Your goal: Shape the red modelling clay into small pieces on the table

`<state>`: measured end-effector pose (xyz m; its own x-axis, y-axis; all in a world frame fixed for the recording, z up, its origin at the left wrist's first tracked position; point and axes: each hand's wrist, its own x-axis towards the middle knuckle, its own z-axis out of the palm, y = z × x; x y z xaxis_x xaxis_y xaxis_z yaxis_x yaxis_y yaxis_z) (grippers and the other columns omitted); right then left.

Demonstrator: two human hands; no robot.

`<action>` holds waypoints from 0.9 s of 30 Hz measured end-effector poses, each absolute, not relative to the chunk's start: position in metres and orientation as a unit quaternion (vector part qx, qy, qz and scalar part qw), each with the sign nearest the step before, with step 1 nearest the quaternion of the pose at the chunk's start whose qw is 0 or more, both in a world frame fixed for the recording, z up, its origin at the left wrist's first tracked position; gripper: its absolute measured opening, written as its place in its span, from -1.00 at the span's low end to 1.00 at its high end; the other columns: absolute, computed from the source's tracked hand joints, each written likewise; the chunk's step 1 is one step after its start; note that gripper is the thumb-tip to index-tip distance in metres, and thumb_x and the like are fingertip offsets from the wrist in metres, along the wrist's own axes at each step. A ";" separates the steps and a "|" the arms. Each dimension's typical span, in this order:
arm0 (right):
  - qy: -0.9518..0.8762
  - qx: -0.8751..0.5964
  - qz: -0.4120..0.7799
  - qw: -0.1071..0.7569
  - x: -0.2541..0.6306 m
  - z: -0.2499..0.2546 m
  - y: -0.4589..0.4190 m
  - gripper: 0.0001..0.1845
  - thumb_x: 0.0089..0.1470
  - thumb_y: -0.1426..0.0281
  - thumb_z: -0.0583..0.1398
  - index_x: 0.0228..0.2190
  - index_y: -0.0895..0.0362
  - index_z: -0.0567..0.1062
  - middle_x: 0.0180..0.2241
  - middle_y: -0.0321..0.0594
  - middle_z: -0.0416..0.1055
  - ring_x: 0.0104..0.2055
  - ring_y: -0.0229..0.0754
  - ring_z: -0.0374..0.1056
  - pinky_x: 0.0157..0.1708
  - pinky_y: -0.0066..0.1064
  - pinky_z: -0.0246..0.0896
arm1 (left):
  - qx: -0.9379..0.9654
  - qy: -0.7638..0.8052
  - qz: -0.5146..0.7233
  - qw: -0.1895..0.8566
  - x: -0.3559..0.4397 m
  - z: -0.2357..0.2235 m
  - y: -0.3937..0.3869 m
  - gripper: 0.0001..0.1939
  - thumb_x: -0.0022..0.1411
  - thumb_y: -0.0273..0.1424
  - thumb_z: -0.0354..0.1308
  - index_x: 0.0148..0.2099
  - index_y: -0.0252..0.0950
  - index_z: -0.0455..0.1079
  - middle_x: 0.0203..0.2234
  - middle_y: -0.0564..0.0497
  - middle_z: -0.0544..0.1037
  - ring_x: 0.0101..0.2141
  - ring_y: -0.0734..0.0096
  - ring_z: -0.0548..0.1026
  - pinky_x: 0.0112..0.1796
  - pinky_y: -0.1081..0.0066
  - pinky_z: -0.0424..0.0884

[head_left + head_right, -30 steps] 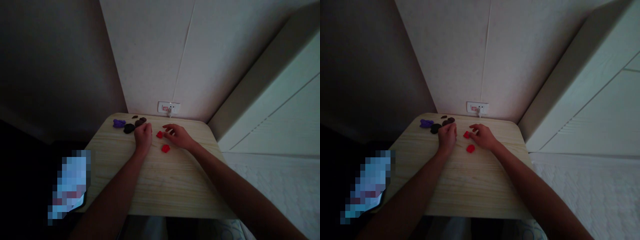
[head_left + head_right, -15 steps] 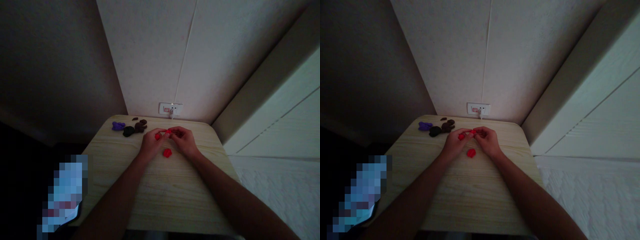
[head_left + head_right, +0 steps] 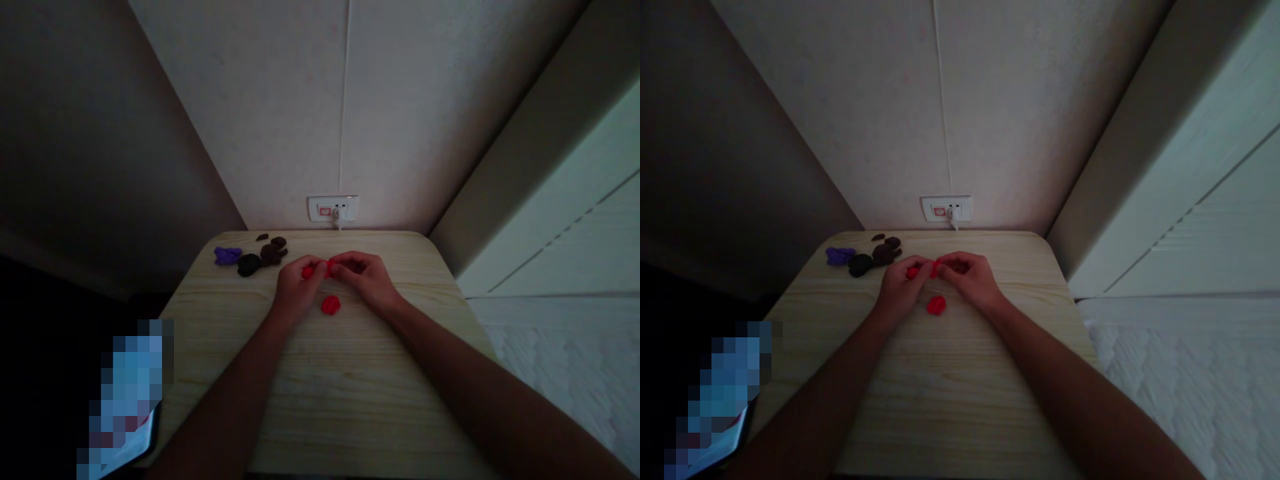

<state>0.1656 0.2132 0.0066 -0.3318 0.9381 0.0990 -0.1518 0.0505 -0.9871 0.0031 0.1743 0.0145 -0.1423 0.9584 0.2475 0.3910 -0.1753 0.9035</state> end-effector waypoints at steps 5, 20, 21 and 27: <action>-0.579 -0.378 0.552 0.466 0.165 0.002 0.214 -0.66 -0.12 0.15 0.44 -0.37 0.14 0.64 -0.39 -0.17 0.62 -0.37 -0.17 0.50 -0.27 -0.34 0.43 | 0.597 0.574 0.496 0.261 0.003 0.013 0.174 -0.79 0.27 -0.28 0.18 -0.23 -0.29 0.58 -0.34 -0.04 0.67 -0.28 0.28 0.58 -0.21 0.37 0.45; -0.627 -0.362 0.500 0.476 0.169 0.001 0.215 -0.75 0.02 0.19 0.36 -0.35 0.13 0.65 -0.36 -0.17 0.62 -0.32 -0.14 0.51 -0.22 -0.31 0.43 | 0.670 0.561 0.426 0.236 0.008 0.014 0.173 -0.73 0.40 -0.25 0.02 -0.16 -0.28 0.48 -0.27 -0.04 0.59 -0.22 0.28 0.52 -0.15 0.34 0.37; -0.642 -0.368 0.471 0.480 0.169 0.001 0.214 -0.76 0.04 0.21 0.35 -0.33 0.12 0.65 -0.34 -0.15 0.62 -0.30 -0.14 0.51 -0.22 -0.30 0.42 | 0.670 0.563 0.423 0.234 0.008 0.014 0.173 -0.74 0.40 -0.25 0.02 -0.16 -0.28 0.46 -0.29 -0.04 0.58 -0.23 0.29 0.51 -0.16 0.35 0.37; -0.712 -0.405 0.369 0.439 0.173 0.003 0.210 -0.80 0.09 0.26 0.31 -0.30 0.12 0.63 -0.33 -0.13 0.62 -0.33 -0.11 0.51 -0.23 -0.26 0.42 | 0.685 0.543 0.432 0.220 0.008 0.012 0.174 -0.83 0.38 -0.33 0.04 -0.19 -0.27 0.42 -0.26 -0.04 0.57 -0.20 0.30 0.50 -0.14 0.37 0.37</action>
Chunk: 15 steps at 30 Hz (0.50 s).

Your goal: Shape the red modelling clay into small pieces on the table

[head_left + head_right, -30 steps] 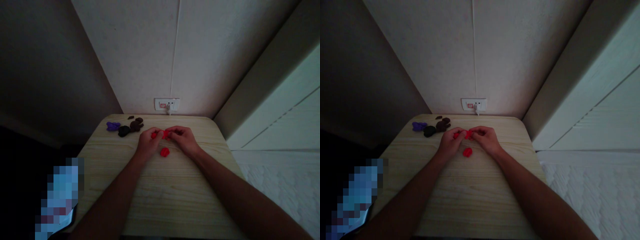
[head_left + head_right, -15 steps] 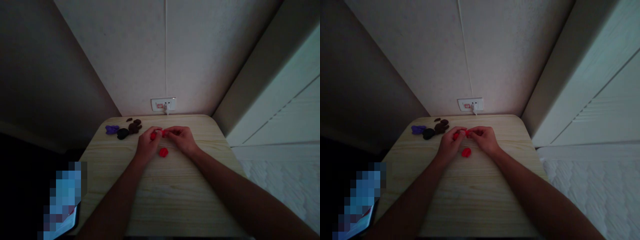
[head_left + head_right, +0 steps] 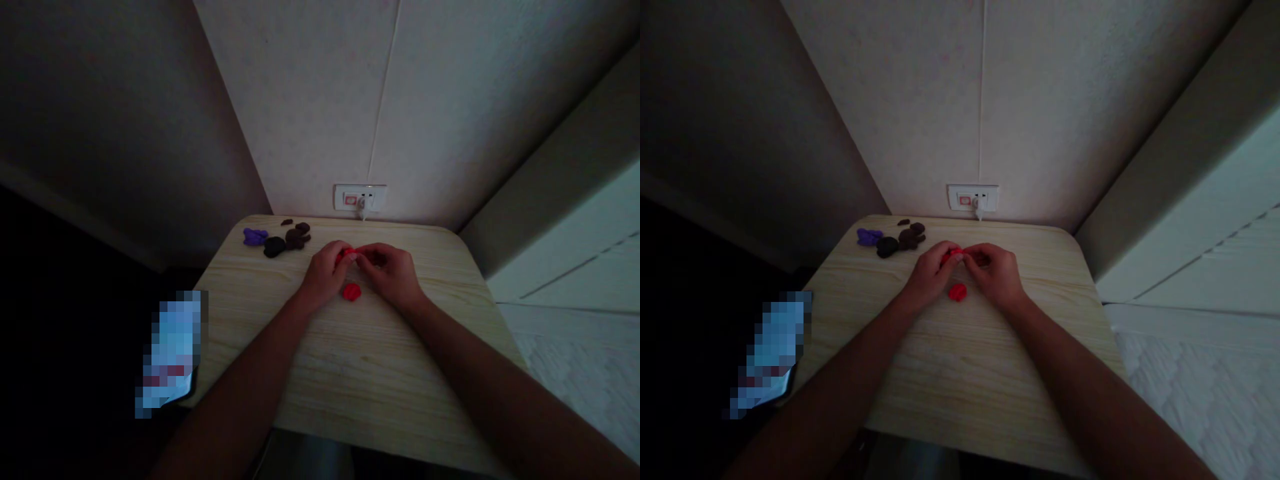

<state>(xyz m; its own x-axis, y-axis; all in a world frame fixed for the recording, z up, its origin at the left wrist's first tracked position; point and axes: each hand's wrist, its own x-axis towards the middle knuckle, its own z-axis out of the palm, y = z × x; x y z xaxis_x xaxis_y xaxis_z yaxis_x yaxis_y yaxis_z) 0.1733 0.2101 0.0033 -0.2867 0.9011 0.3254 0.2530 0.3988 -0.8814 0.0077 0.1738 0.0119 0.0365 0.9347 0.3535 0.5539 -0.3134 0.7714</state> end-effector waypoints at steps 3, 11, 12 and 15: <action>-0.718 -0.405 0.374 0.424 0.174 0.004 0.211 -0.84 0.03 0.29 0.32 -0.37 0.13 0.57 -0.42 -0.18 0.57 -0.40 -0.15 0.46 -0.34 -0.31 0.38 | 0.692 0.538 0.427 0.224 0.008 0.013 0.172 -0.84 0.36 -0.35 0.05 -0.19 -0.27 0.43 -0.28 -0.03 0.57 -0.24 0.32 0.50 -0.18 0.38 0.36; -0.714 -0.378 0.405 0.428 0.169 0.000 0.210 -0.86 0.05 0.29 0.27 -0.41 0.11 0.50 -0.47 -0.24 0.48 -0.44 -0.21 0.36 -0.41 -0.37 0.28 | 0.621 0.557 0.479 0.273 0.008 0.010 0.174 -0.84 0.25 -0.33 0.12 -0.31 -0.29 0.47 -0.42 0.03 0.56 -0.38 0.40 0.47 -0.31 0.42 0.34; -0.712 -0.375 0.411 0.427 0.168 0.000 0.209 -0.86 0.06 0.29 0.27 -0.41 0.11 0.49 -0.46 -0.23 0.48 -0.44 -0.21 0.36 -0.41 -0.37 0.28 | 0.612 0.556 0.486 0.282 0.008 0.009 0.175 -0.85 0.23 -0.34 0.13 -0.33 -0.29 0.46 -0.44 0.04 0.55 -0.39 0.41 0.46 -0.33 0.43 0.33; -0.702 -0.370 0.440 0.420 0.165 0.001 0.205 -0.84 0.05 0.28 0.27 -0.42 0.11 0.47 -0.48 -0.24 0.45 -0.46 -0.22 0.33 -0.45 -0.38 0.24 | 0.594 0.549 0.498 0.312 0.006 0.008 0.178 -0.87 0.16 -0.35 0.16 -0.39 -0.29 0.44 -0.50 0.08 0.51 -0.44 0.43 0.42 -0.39 0.45 0.31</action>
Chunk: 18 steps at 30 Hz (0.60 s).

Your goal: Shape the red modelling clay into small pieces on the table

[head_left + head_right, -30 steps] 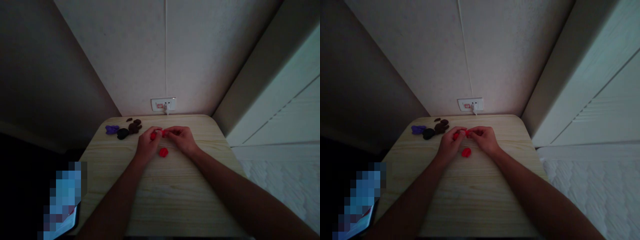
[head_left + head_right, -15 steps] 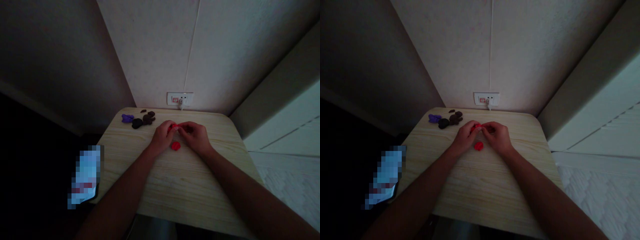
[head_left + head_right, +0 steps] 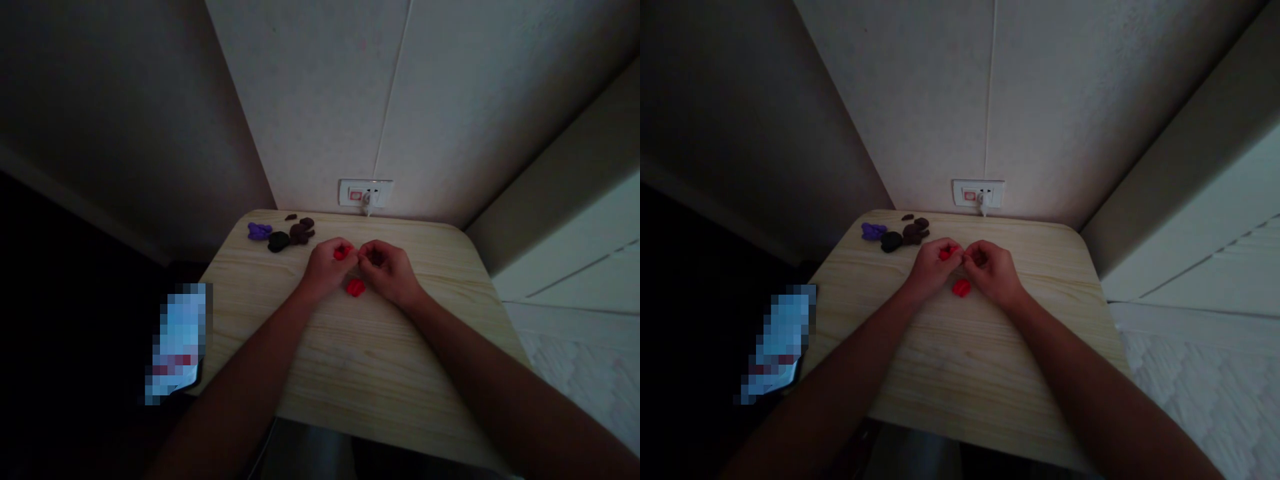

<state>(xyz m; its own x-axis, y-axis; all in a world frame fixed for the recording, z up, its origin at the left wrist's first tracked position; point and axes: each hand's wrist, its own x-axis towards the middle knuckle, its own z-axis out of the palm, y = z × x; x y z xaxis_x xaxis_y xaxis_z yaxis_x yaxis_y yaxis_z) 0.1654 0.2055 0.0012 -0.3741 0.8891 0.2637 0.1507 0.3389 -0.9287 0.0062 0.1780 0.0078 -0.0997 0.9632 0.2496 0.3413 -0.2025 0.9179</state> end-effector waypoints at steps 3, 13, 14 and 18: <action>-0.690 -0.360 0.476 0.410 0.163 0.005 0.202 -0.77 0.08 0.20 0.27 -0.42 0.10 0.45 -0.50 -0.27 0.41 -0.49 -0.23 0.28 -0.48 -0.39 0.19 | 0.576 0.552 0.507 0.326 0.006 0.009 0.180 -0.87 0.10 -0.35 0.18 -0.43 -0.29 0.43 -0.55 0.09 0.47 -0.47 0.44 0.39 -0.42 0.45 0.30; -0.619 -0.318 0.591 0.409 0.162 0.007 0.207 -0.58 0.07 0.00 0.29 -0.45 0.10 0.44 -0.54 -0.31 0.39 -0.47 -0.25 0.28 -0.40 -0.40 0.20 | 0.533 0.526 0.552 0.367 0.006 0.012 0.181 -0.91 0.00 -0.39 0.26 -0.39 -0.30 0.49 -0.50 0.06 0.57 -0.44 0.42 0.49 -0.37 0.44 0.41; -0.606 -0.311 0.608 0.408 0.162 0.005 0.208 -0.59 0.06 0.01 0.29 -0.46 0.11 0.44 -0.54 -0.31 0.39 -0.47 -0.26 0.27 -0.41 -0.40 0.19 | 0.532 0.528 0.554 0.363 0.007 0.012 0.181 -0.92 0.01 -0.40 0.25 -0.39 -0.30 0.49 -0.51 0.06 0.57 -0.45 0.42 0.49 -0.37 0.44 0.42; -0.572 -0.308 0.647 0.399 0.158 0.000 0.210 -0.57 0.02 -0.01 0.30 -0.46 0.09 0.39 -0.55 -0.34 0.36 -0.49 -0.27 0.27 -0.43 -0.41 0.19 | 0.528 0.541 0.555 0.349 0.012 0.013 0.180 -0.93 0.00 -0.41 0.22 -0.42 -0.30 0.49 -0.54 0.07 0.56 -0.48 0.41 0.49 -0.41 0.43 0.41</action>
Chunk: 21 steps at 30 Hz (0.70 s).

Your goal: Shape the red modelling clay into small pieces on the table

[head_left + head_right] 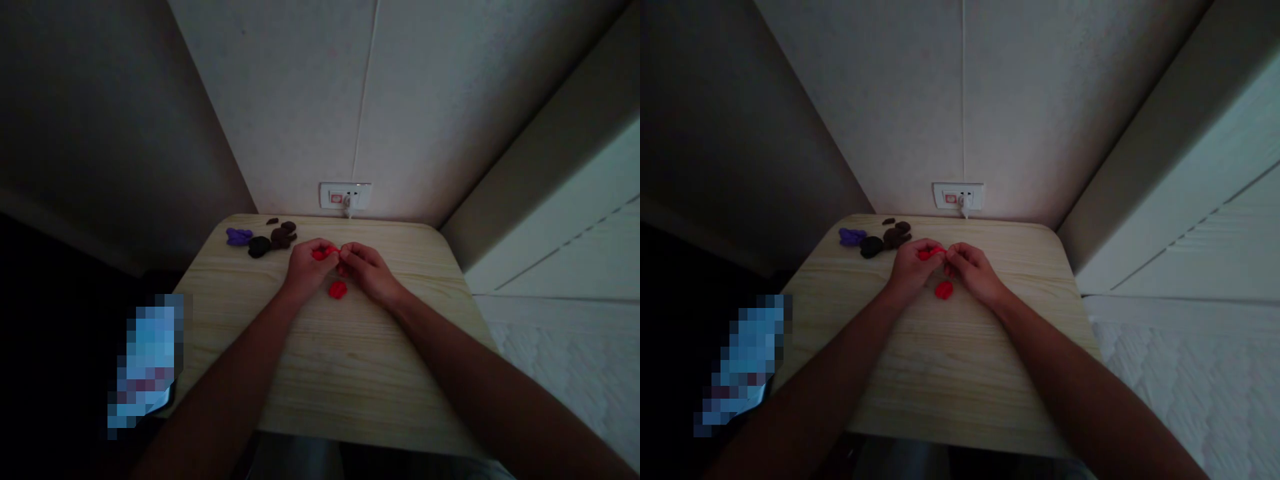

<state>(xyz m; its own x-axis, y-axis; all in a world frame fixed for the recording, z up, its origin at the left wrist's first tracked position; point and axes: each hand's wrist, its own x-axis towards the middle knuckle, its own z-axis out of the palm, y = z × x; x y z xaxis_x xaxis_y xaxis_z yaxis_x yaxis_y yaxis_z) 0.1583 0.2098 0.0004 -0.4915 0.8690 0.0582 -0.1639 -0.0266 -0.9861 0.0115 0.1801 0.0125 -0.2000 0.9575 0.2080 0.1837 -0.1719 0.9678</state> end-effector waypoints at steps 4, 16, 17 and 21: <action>-0.573 -0.319 0.641 0.398 0.158 -0.003 0.211 -0.55 0.02 -0.05 0.28 -0.45 0.07 0.36 -0.54 -0.34 0.35 -0.48 -0.25 0.29 -0.41 -0.39 0.23 | 0.520 0.552 0.558 0.336 0.012 0.011 0.182 -0.93 0.00 -0.41 0.21 -0.42 -0.29 0.49 -0.53 0.06 0.55 -0.47 0.41 0.48 -0.41 0.44 0.41; -0.492 -0.351 0.612 0.509 0.166 -0.003 0.217 -0.66 -0.22 0.22 0.49 -0.45 0.12 0.56 -0.49 -0.30 0.52 -0.45 -0.27 0.39 -0.36 -0.41 0.34 | 0.621 0.595 0.462 0.215 0.005 0.010 0.181 -0.87 0.15 -0.34 0.23 -0.31 -0.29 0.55 -0.39 0.03 0.54 -0.35 0.39 0.47 -0.25 0.38 0.40; -0.488 -0.358 0.605 0.517 0.166 -0.003 0.217 -0.67 -0.26 0.24 0.51 -0.45 0.11 0.58 -0.49 -0.30 0.53 -0.45 -0.27 0.39 -0.36 -0.42 0.33 | 0.638 0.598 0.446 0.192 0.006 0.010 0.180 -0.86 0.16 -0.33 0.24 -0.30 -0.29 0.57 -0.38 0.02 0.52 -0.33 0.38 0.47 -0.22 0.36 0.41; -0.477 -0.390 0.585 0.528 0.168 -0.002 0.218 -0.62 -0.28 0.26 0.51 -0.34 0.09 0.67 -0.42 -0.27 0.59 -0.42 -0.27 0.40 -0.34 -0.42 0.33 | 0.667 0.613 0.396 0.147 0.006 0.008 0.177 -0.86 0.18 -0.32 0.26 -0.30 -0.25 0.62 -0.35 -0.01 0.44 -0.28 0.33 0.47 -0.15 0.30 0.42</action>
<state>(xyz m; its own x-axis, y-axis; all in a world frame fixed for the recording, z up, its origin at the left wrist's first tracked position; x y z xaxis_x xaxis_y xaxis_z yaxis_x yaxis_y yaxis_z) 0.1685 0.2182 -0.0018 -0.1394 0.9891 0.0482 -0.2449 0.0128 -0.9695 0.0055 0.1771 0.0080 -0.0659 0.9352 0.3480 0.7024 -0.2042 0.6819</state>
